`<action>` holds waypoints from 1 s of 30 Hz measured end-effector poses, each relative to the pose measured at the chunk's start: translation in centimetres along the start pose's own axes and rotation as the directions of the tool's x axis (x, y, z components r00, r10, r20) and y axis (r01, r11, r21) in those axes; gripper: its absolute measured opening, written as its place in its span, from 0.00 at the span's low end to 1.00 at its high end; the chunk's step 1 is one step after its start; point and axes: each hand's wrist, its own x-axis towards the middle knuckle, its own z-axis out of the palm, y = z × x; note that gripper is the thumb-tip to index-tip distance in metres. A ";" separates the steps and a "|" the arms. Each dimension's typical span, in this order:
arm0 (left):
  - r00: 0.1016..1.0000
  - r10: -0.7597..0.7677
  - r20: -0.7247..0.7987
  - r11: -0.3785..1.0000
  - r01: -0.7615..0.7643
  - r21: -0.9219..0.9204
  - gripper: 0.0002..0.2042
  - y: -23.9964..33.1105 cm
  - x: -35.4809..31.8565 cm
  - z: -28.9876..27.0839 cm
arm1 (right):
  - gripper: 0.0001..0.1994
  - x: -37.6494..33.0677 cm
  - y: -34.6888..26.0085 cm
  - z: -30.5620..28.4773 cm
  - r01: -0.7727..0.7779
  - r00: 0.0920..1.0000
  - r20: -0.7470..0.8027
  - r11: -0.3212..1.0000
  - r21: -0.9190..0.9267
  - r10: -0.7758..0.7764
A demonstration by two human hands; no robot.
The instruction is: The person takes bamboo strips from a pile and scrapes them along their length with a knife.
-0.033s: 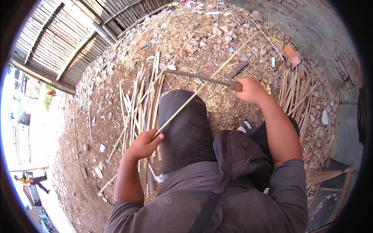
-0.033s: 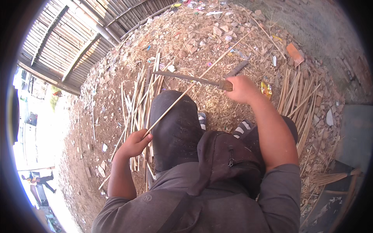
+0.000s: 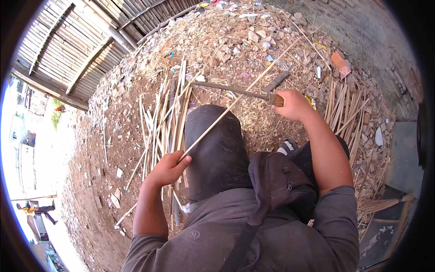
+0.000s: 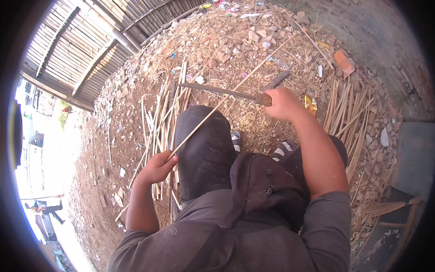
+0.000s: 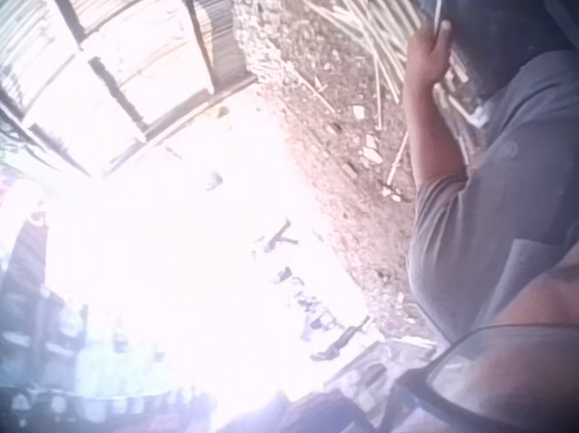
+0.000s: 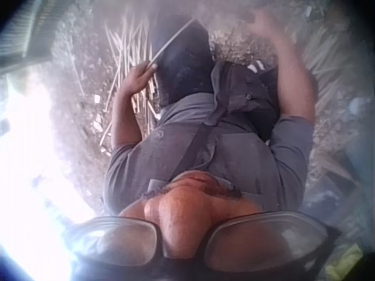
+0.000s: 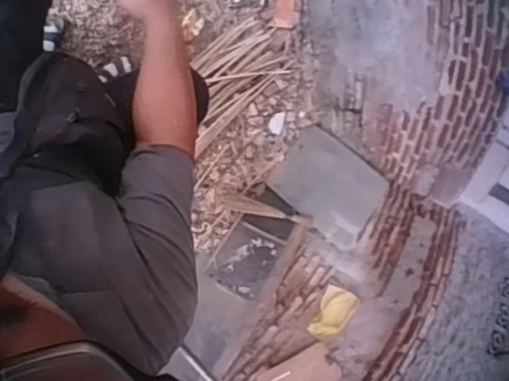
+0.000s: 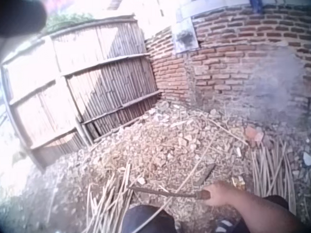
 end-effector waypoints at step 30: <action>0.972 -0.024 -0.233 0.948 0.096 0.303 0.20 1.7 -0.4 2.7 | 0.12 -0.6 -0.7 -1.8 -0.119 0.992 0.040 0.992 -0.051 0.121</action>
